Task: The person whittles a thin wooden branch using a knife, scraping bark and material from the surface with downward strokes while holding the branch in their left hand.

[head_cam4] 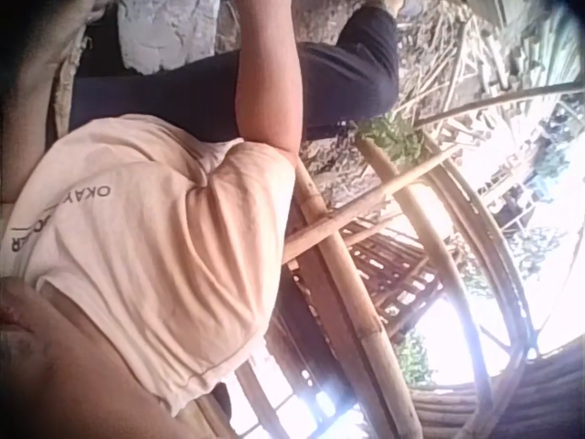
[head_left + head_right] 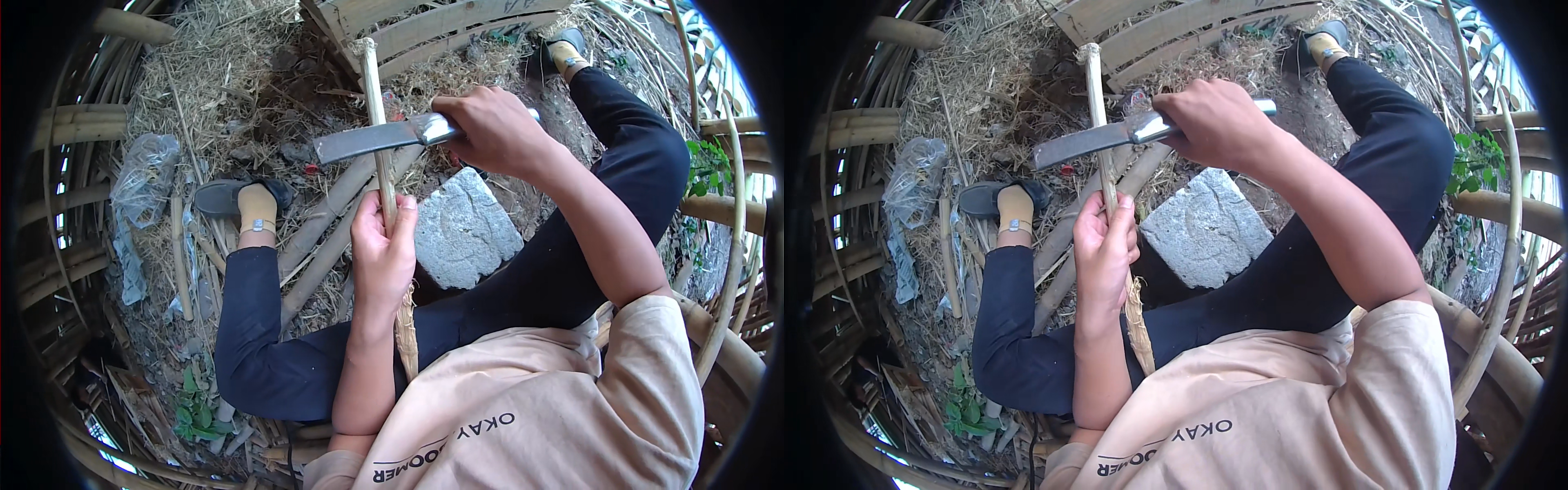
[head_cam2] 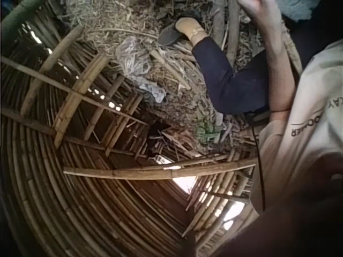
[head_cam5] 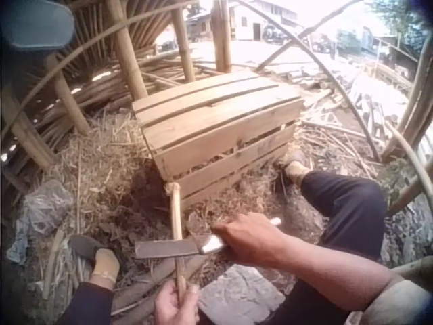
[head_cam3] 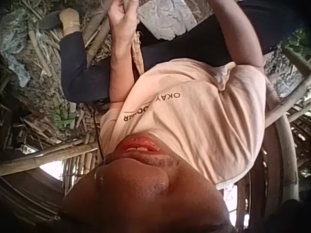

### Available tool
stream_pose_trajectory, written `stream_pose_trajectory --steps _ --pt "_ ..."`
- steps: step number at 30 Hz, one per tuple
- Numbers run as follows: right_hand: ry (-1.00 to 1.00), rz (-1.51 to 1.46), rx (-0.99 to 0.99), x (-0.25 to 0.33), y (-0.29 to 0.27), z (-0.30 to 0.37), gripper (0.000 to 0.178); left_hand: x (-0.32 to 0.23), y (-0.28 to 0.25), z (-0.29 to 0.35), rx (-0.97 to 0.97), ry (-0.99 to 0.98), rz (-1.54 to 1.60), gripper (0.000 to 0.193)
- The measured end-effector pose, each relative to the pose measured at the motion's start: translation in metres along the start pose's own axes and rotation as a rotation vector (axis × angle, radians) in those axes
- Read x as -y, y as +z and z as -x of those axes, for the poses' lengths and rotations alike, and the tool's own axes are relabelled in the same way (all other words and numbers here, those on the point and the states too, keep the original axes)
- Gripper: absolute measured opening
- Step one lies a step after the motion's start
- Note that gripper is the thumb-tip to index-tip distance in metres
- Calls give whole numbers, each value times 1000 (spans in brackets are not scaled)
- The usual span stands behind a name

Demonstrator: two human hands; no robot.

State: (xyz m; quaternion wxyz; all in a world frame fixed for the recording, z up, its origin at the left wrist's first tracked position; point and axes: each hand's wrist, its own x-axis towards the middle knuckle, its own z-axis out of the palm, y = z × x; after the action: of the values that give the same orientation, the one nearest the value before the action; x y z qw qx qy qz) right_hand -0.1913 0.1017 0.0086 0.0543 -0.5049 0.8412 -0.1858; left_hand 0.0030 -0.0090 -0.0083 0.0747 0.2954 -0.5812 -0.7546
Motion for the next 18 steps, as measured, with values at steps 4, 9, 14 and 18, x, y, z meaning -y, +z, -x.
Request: stream_pose_trajectory --steps 4,9,14,18 --pt "25 2 18 1 -2 5 21 -10 4 -1 19 -88 84 11" --pt "9 -8 55 1 -2 5 28 -15 -2 -6 53 -197 166 12" --pt "61 2 86 4 6 4 31 2 -8 -16 -21 -87 -103 14" --pt "145 23 146 -7 17 -1 24 12 -6 -20 -75 -7 -245 26"
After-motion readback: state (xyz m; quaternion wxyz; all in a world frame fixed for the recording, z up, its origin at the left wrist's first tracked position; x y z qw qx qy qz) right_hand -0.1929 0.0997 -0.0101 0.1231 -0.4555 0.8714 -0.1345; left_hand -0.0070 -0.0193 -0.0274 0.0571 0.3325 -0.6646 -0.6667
